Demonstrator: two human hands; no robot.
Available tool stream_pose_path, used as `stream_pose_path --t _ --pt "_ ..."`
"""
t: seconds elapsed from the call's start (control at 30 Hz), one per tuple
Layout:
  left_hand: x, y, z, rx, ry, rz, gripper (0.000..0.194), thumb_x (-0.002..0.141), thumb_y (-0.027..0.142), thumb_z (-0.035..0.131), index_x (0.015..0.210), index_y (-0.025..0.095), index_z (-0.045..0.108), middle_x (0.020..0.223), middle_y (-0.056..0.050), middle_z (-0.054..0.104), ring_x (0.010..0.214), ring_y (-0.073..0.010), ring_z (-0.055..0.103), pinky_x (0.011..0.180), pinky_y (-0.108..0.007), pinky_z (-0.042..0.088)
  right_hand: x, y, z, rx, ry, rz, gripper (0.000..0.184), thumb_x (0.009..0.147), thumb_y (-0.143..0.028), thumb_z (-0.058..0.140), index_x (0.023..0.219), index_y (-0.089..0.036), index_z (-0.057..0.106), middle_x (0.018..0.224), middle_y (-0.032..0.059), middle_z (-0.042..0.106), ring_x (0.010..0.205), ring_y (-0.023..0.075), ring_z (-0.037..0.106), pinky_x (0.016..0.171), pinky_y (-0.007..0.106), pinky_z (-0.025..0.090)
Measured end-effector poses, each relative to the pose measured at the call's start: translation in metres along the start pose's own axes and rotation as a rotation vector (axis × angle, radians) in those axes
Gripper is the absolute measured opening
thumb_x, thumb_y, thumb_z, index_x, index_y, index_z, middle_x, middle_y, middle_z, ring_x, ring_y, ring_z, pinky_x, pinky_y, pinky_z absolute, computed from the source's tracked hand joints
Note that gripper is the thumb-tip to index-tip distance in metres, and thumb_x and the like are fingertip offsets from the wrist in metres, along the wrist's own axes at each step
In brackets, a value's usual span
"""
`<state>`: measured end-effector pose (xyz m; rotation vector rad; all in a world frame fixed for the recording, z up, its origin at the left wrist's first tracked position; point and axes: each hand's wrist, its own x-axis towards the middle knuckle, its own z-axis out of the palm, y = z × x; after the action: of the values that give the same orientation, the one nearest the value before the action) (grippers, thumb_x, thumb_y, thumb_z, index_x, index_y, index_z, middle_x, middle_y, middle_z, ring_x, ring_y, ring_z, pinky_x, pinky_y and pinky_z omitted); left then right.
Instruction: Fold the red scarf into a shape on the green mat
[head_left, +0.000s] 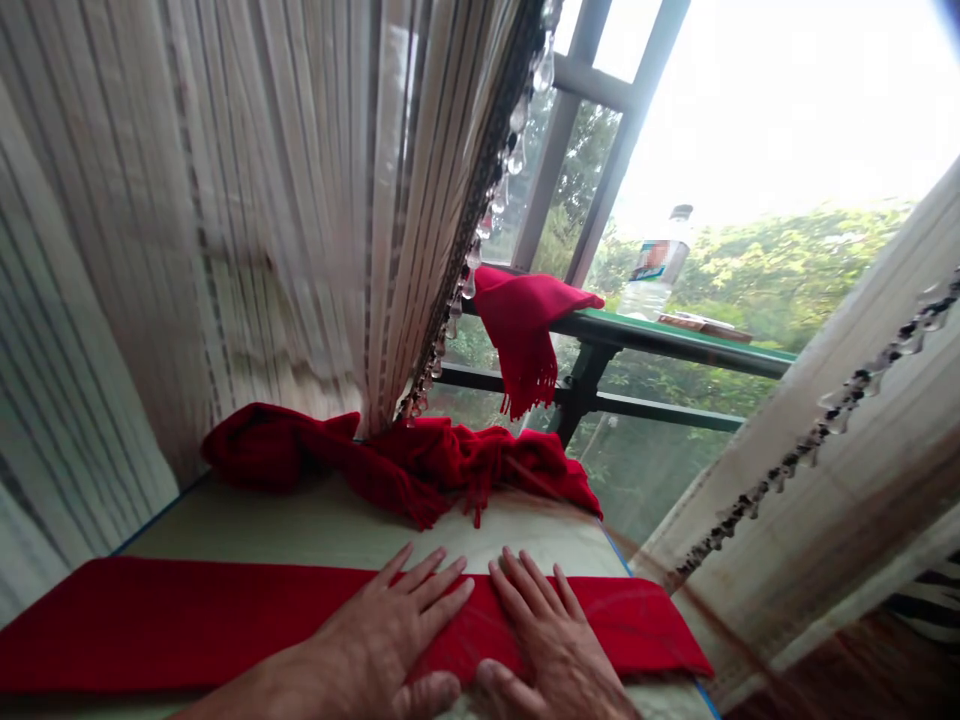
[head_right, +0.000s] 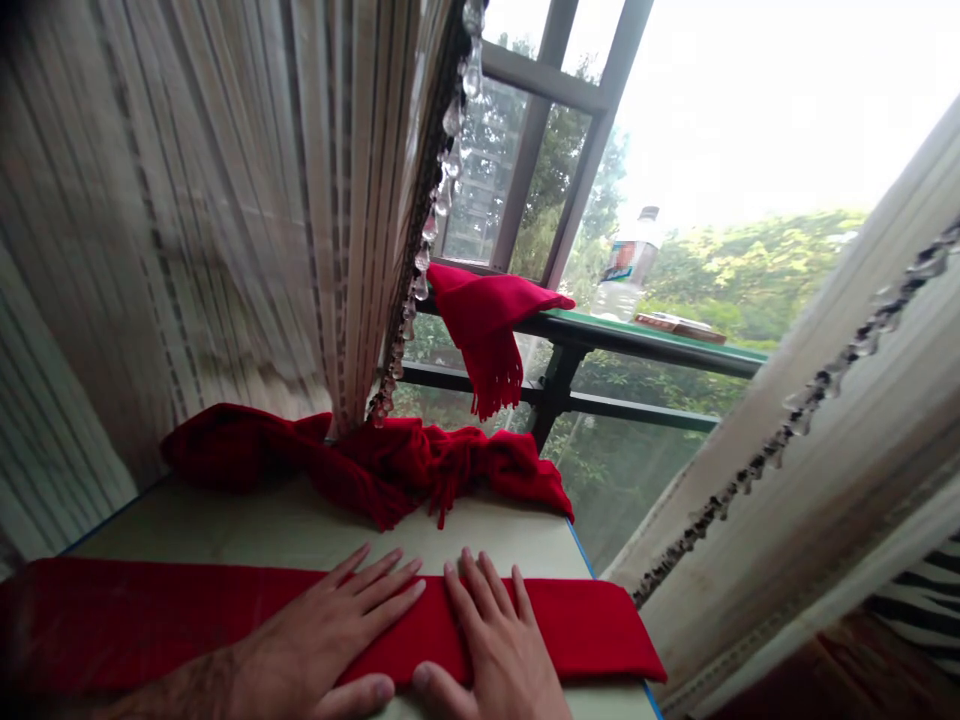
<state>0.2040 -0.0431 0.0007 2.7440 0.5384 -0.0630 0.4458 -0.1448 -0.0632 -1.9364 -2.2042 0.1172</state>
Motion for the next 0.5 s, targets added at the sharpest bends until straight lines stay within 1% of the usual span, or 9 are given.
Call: stream_pose_path --t 0.1,0.17,0.3,0.4,0.5 --pt "-0.001 0.006 -0.006 -0.036 -0.02 -0.024 0.074 0.095 0.051 0.058 0.157 0.023 0.029 0.163 -0.011 0.021 0.151 -0.0376 0.019 0.121 -0.064 0.018 0.001 0.003 0.003 -0.019 0.022 -0.01 0.087 0.086 -0.07 0.055 0.155 -0.038 0.015 0.161 0.0018 0.025 0.148 0.038 0.025 0.117 0.07 0.027" --pt "-0.001 0.005 -0.006 -0.063 -0.016 -0.017 0.075 0.094 0.051 0.059 0.157 0.022 0.03 0.162 -0.012 0.021 0.15 -0.0383 0.019 0.121 -0.065 0.017 0.001 0.003 0.003 -0.023 0.042 -0.016 0.087 0.085 -0.068 0.058 0.155 -0.04 0.013 0.161 0.0006 0.026 0.148 0.038 0.027 0.117 0.069 0.028" --pt "-0.001 0.0 -0.001 -0.099 0.029 0.009 0.077 0.093 0.051 0.063 0.157 0.022 0.031 0.162 -0.013 0.023 0.15 -0.0396 0.02 0.12 -0.067 0.017 0.001 0.004 0.005 -0.02 0.059 -0.025 0.088 0.084 -0.067 0.06 0.154 -0.041 0.012 0.161 0.0007 0.027 0.147 0.038 0.028 0.117 0.068 0.03" --pt "-0.002 -0.001 -0.001 -0.091 0.036 0.026 0.077 0.093 0.05 0.062 0.158 0.022 0.03 0.162 -0.014 0.023 0.15 -0.0398 0.02 0.12 -0.067 0.017 0.001 0.009 0.014 -0.033 0.078 -0.037 0.089 0.084 -0.069 0.058 0.154 -0.041 0.011 0.161 0.0008 0.027 0.147 0.0381 0.029 0.116 0.068 0.031" --pt "-0.004 -0.001 -0.001 -0.076 0.044 0.058 0.077 0.095 0.054 0.06 0.158 0.02 0.031 0.162 -0.016 0.026 0.15 -0.0401 0.021 0.121 -0.067 0.018 0.002 0.021 0.028 -0.076 0.128 -0.048 0.091 0.083 -0.07 0.059 0.152 -0.045 0.005 0.16 -0.0013 0.029 0.144 0.0383 0.034 0.113 0.069 0.036"
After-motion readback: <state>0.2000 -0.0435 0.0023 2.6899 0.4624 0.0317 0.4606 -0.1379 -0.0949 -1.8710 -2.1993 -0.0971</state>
